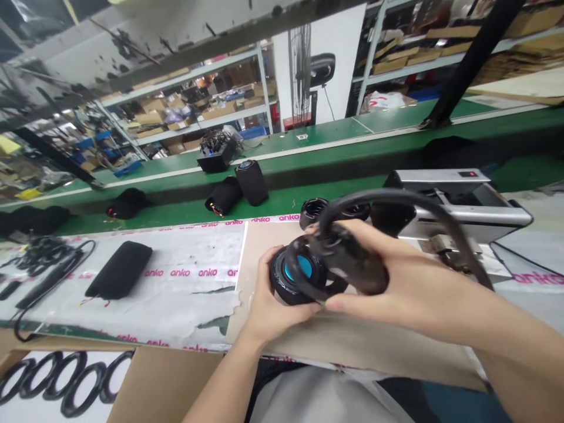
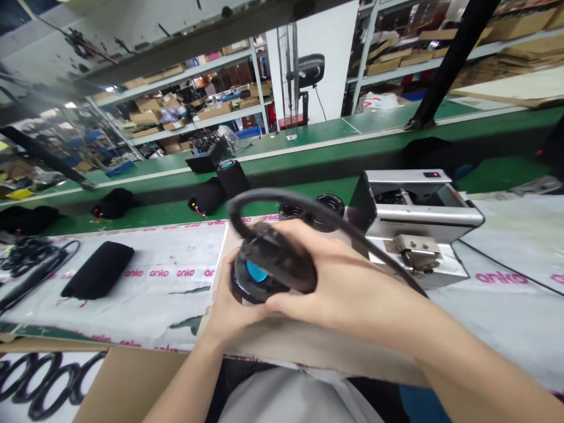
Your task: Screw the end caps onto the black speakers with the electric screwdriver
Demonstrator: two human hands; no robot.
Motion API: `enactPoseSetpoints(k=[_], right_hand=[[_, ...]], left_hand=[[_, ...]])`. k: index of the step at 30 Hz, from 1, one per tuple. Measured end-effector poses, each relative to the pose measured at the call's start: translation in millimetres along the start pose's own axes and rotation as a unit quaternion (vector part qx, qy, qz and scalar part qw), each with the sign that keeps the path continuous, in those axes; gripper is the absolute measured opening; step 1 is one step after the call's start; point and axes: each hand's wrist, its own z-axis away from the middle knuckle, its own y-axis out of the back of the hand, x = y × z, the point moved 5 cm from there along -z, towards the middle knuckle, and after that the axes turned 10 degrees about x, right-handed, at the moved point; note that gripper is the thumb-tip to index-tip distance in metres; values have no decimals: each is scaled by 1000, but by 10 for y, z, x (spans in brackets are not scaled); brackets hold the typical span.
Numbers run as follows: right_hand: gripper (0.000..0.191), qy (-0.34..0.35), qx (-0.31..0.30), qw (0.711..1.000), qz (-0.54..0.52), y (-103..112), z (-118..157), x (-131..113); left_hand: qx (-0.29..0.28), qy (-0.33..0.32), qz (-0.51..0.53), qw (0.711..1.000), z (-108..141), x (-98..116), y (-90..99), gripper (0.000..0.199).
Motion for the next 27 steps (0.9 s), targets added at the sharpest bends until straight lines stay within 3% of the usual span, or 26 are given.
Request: enactPoseSetpoints(k=[2, 7, 13, 17, 19, 21, 25, 27], right_hand=[[85, 39, -60, 997, 41, -93, -53, -100], [85, 25, -133, 986, 95, -247, -167, -63], [105, 45, -104, 990, 88, -111, -221, -58], [94, 40, -98, 993, 41, -167, -213, 31], [87, 16, -86, 996, 19, -242, -183, 100], [85, -14, -62, 998, 18, -305, -127, 172], [79, -57, -25, 997, 44, -367, 21, 274], [79, -67, -16, 996, 49, -352, 62, 302]], left_hand=[[-12, 10, 15, 1000, -10, -4, 0, 103], [-57, 92, 49, 993, -1, -106, -9, 102], [-164, 46, 86, 982, -244, -27, 28, 113], [-251, 14, 106, 962, -391, -35, 129, 116], [-260, -2, 115, 959, -342, -29, 176, 119], [-215, -11, 108, 971, -193, -10, 185, 118], [18, 28, 52, 998, 239, 9, 95, 123], [82, 72, 54, 993, 377, 2, -2, 123]])
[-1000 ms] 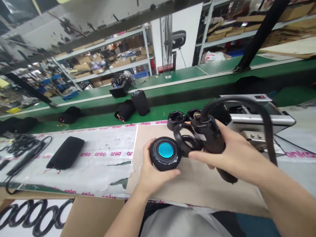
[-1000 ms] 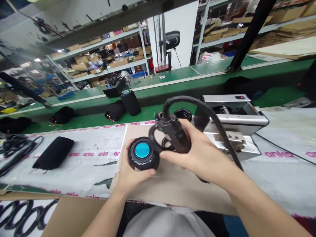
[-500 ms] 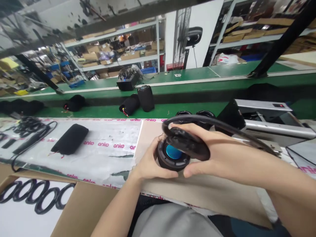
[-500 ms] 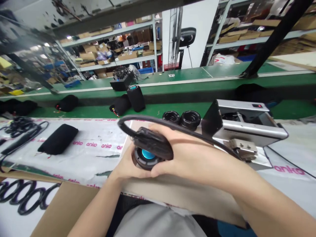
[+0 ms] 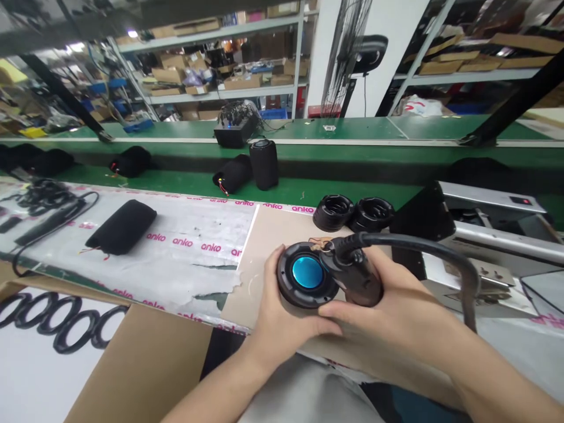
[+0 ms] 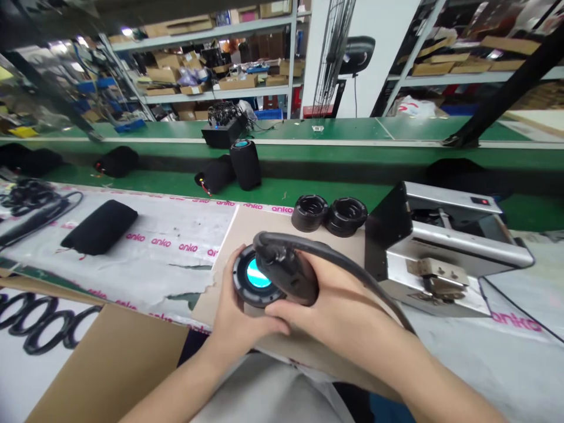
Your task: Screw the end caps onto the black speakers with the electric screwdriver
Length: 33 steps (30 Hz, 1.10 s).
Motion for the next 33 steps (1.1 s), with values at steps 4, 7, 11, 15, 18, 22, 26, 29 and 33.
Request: enactPoseSetpoints(k=[4, 7, 11, 15, 18, 22, 26, 29, 33], right_hand=[[97, 35, -15, 997, -72, 99, -43, -44], [89, 71, -44, 995, -60, 146, -118, -123], [78, 113, -34, 993, -23, 146, -172, -210], [79, 73, -19, 993, -94, 145, -161, -175], [82, 38, -12, 993, -111, 152, -144, -142], [82, 51, -18, 997, -49, 129, -150, -153], [81, 55, -14, 998, 16, 107, -154, -114], [71, 31, -4, 998, 57, 104, -117, -64], [53, 16, -2, 997, 70, 93, -44, -110]], left_hand=[[-51, -16, 0, 999, -107, 73, -78, 111], [-135, -61, -9, 989, -318, 165, -5, 109], [-202, -109, 14, 973, -496, 211, 66, 103], [-249, -140, 22, 958, -563, 207, 46, 105], [-268, -121, 1, 956, -598, 190, 36, 105], [-280, -106, 12, 954, -619, 184, 43, 107], [-291, -78, 22, 953, -611, 133, 38, 110], [-295, -76, 39, 952, -578, 130, 32, 110], [-289, -81, 24, 953, -530, 139, 35, 112]])
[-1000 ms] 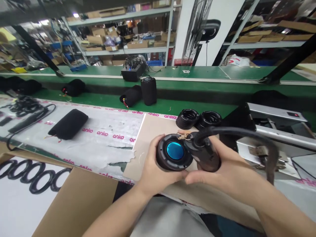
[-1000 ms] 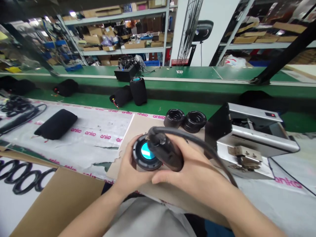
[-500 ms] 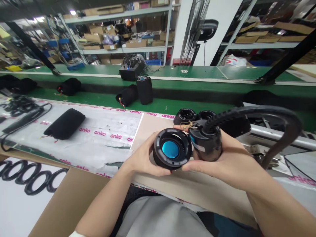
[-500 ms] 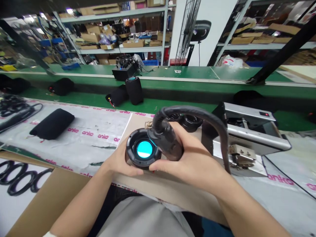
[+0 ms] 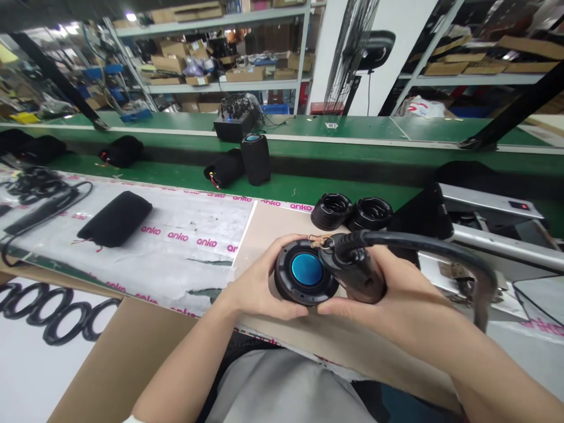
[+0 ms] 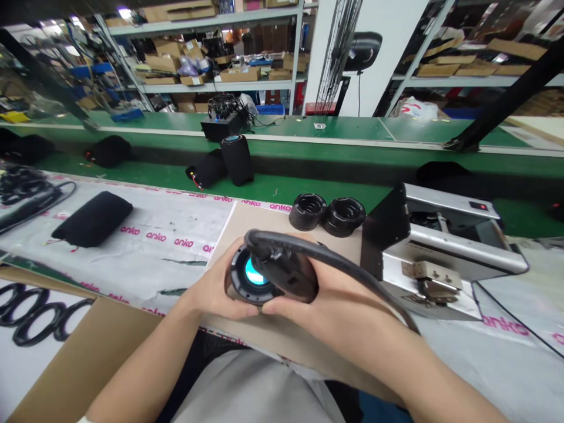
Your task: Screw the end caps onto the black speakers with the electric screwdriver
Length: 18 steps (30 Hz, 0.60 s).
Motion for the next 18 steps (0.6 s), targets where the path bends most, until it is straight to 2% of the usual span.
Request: enactPoseSetpoints(k=[3, 5, 8, 10, 12, 14, 18], right_hand=[[49, 4, -3, 1000, -5, 5, 17, -86], [50, -15, -8, 1000, 9, 2, 8, -101], [52, -13, -14, 1000, 7, -9, -21, -138], [54, 4, -20, 1000, -17, -12, -38, -187], [54, 5, -30, 999, -22, -4, -47, -214], [52, -14, -41, 999, 0, 13, -48, -187], [52, -49, -54, 997, 30, 49, -35, -58]], left_hand=[[-1, 11, -6, 1000, 18, 2, -16, 116], [3, 16, 16, 1000, 27, 19, -40, 127], [54, 20, 51, 997, 44, 63, -81, 143], [100, 9, 48, 994, 64, 90, -110, 135], [133, -12, 26, 991, 85, 107, -140, 117], [153, -44, 7, 987, 101, 123, -163, 105], [162, -84, -1, 983, 108, 149, -203, 98]])
